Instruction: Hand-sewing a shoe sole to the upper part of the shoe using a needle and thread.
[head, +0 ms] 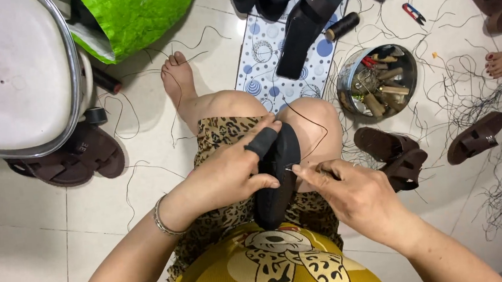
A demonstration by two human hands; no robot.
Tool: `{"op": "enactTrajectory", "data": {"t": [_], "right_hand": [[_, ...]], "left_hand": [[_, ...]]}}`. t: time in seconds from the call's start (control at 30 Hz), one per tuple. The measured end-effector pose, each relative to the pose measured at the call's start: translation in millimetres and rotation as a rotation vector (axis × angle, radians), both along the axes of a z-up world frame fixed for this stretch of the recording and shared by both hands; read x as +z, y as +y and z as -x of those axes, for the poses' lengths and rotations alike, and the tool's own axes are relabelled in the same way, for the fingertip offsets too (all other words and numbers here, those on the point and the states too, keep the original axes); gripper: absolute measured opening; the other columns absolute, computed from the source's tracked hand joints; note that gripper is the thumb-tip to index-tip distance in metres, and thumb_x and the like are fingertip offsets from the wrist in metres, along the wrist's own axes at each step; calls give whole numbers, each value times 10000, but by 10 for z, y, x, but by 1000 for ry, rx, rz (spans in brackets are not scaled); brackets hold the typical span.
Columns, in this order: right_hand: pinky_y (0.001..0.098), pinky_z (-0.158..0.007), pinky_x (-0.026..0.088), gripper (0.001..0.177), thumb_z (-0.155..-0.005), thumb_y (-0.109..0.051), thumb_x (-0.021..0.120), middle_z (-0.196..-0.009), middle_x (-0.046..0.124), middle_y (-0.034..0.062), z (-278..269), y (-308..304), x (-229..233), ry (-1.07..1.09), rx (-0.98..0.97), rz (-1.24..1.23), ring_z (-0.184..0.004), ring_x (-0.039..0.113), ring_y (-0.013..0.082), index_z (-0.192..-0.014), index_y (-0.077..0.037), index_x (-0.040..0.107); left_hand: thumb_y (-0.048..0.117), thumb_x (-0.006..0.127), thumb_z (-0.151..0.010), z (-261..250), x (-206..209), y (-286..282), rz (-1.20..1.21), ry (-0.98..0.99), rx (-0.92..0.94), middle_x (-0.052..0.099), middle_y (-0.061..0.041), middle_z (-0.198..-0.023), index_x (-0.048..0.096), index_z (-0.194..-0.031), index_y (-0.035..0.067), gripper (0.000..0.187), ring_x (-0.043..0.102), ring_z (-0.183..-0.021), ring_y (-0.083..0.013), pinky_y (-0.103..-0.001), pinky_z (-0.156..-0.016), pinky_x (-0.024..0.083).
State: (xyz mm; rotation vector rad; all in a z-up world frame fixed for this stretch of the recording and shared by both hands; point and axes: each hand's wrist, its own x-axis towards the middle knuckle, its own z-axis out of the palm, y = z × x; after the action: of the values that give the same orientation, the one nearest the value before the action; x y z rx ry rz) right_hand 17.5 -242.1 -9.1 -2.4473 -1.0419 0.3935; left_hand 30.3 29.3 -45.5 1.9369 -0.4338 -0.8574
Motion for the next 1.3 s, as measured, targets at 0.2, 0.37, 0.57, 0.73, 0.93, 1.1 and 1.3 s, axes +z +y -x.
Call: {"op": "enactTrajectory", "data": {"t": [0.2, 0.37, 0.57, 0.73, 0.93, 1.1, 1.3], "right_hand": [[356, -356, 466, 585, -867, -46, 648, -999, 680, 55, 38, 135, 199, -195, 48, 357, -450, 566, 207, -1404, -277, 630], [475, -369, 514, 229, -977, -225, 661, -895, 668, 109, -51, 196, -209, -25, -4, 148, -517, 630, 299, -1032, -55, 518], [400, -465, 582, 296, -918, -188, 687, -713, 710, 114, -143, 245, -139, 60, -90, 21, -556, 737, 322, -1191, -93, 629], [413, -478, 588, 322, -912, -231, 695, -688, 719, 111, -120, 186, -164, 63, -118, -39, -559, 732, 320, -1199, -98, 638], [346, -523, 597, 364, -900, -250, 724, -721, 747, 68, -22, 169, -213, -49, -115, -17, -584, 746, 251, -1228, -108, 655], [381, -535, 625, 419, -876, -113, 713, -745, 758, 141, -271, 72, 441, 36, -15, 115, -606, 765, 281, -1292, -110, 672], [478, -695, 602, 368, -875, -166, 688, -956, 816, 163, -218, -329, 87, 430, -248, -46, -824, 755, 315, -1232, -87, 734]], "left_hand": [[398, 759, -875, 103, -200, -54, -8, -214, 46, 208, -233, -1667, 245, -1559, -12, 949, 541, -1293, -482, -554, -950, 511], [472, 702, -874, 106, -322, -57, 61, -307, 62, 225, -222, -1665, 223, -1566, -12, 971, 433, -1447, -401, -519, -1068, 468], [435, 729, -884, 288, -159, -19, 163, -360, 411, 716, -200, -917, 438, -1393, -26, 746, 764, -722, -295, -314, -559, 630], [95, 734, -900, 379, 41, 91, 737, 37, 377, 729, -104, -962, 694, -1120, -14, 248, 724, -837, -203, -255, -679, 620], [42, 589, -977, 392, -126, -79, 96, -234, 216, 683, -125, -736, 700, -1002, -85, 171, 615, -456, -149, -201, -363, 420], [-33, 545, -922, 497, -13, -159, 262, -258, 290, 593, -83, -611, 640, -1024, -56, 142, 575, -439, -199, -253, -380, 421], [-50, 659, -885, 493, -73, 63, 441, -49, 611, 677, -138, -685, 668, -1172, -76, 288, 554, -466, -130, -223, -376, 406]]}}
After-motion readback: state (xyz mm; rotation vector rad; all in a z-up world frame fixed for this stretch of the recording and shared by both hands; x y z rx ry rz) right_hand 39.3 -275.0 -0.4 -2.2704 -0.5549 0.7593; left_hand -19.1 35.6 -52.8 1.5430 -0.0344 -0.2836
